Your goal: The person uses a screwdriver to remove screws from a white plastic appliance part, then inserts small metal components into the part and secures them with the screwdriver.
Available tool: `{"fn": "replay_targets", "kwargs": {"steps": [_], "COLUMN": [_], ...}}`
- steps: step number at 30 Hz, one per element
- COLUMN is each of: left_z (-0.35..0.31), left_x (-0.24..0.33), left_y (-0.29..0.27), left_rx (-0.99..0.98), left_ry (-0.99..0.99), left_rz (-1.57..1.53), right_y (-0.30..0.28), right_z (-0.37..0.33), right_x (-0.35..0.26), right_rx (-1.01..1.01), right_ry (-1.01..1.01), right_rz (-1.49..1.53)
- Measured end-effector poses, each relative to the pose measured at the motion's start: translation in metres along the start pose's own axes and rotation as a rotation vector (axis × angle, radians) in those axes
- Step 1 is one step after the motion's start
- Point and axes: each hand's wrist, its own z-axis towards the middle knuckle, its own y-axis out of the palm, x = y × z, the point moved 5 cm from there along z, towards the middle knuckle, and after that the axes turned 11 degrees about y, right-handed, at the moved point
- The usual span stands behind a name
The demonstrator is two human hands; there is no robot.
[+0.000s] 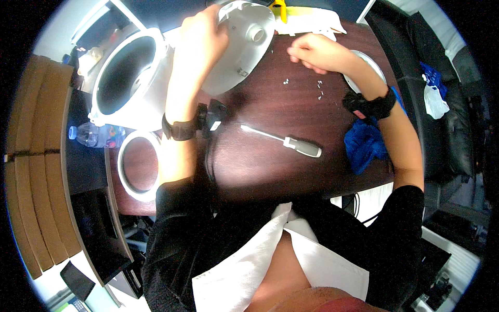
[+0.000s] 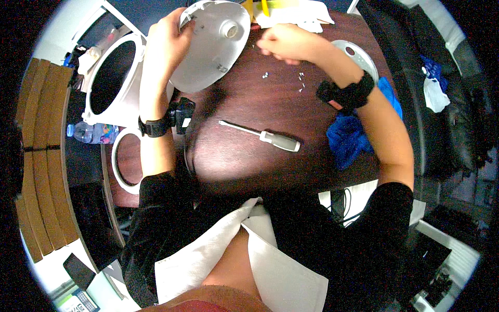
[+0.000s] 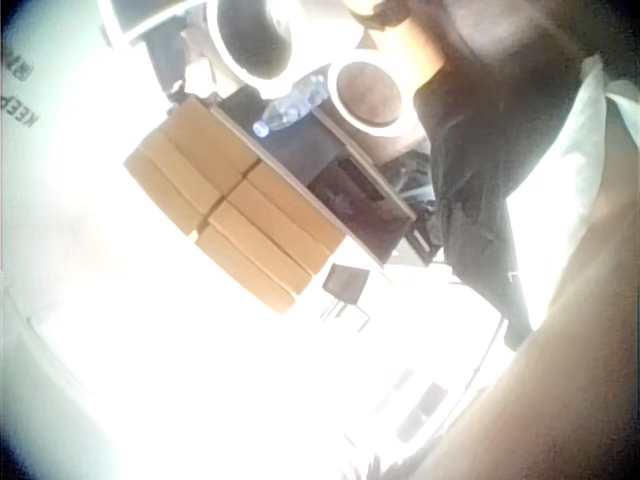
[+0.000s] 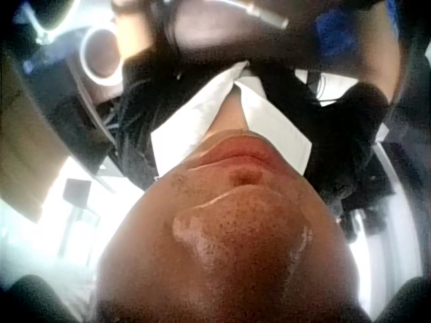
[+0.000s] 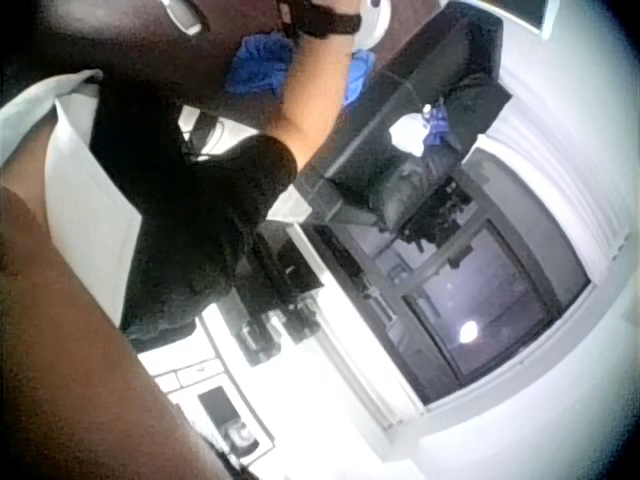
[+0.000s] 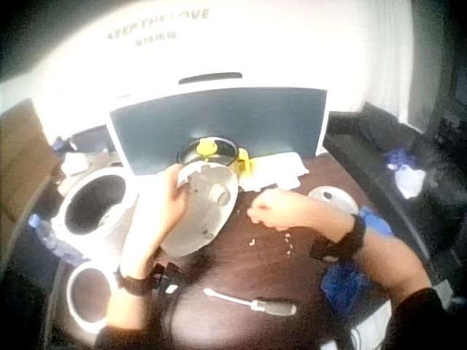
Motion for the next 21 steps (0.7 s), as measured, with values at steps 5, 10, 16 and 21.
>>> {"fn": "replay_targets", "kwargs": {"steps": [5, 10, 16, 21], "left_z": [-0.002, 0.000, 0.001, 0.001], "left_x": [-0.004, -0.008, -0.007, -0.007], "left_y": [0.003, 0.007, 0.003, 0.002], "left_rx": [-0.021, -0.051, -0.079, -0.026], "left_ry": [-0.031, -0.050, -0.096, -0.027], "left_rz": [0.030, 0.020, 0.034, 0.039], "right_y": [-0.016, 0.002, 0.016, 0.018], "right_z": [-0.016, -0.008, 0.006, 0.010], "right_x": [0.063, 0.105, 0.113, 0.119], "right_rx": [0.000, 0.016, 0.021, -0.052], "right_ry": [0.220, 0.061, 0.066, 0.178], "right_rz": [-0.440, -0.494, -0.434, -0.525]}}
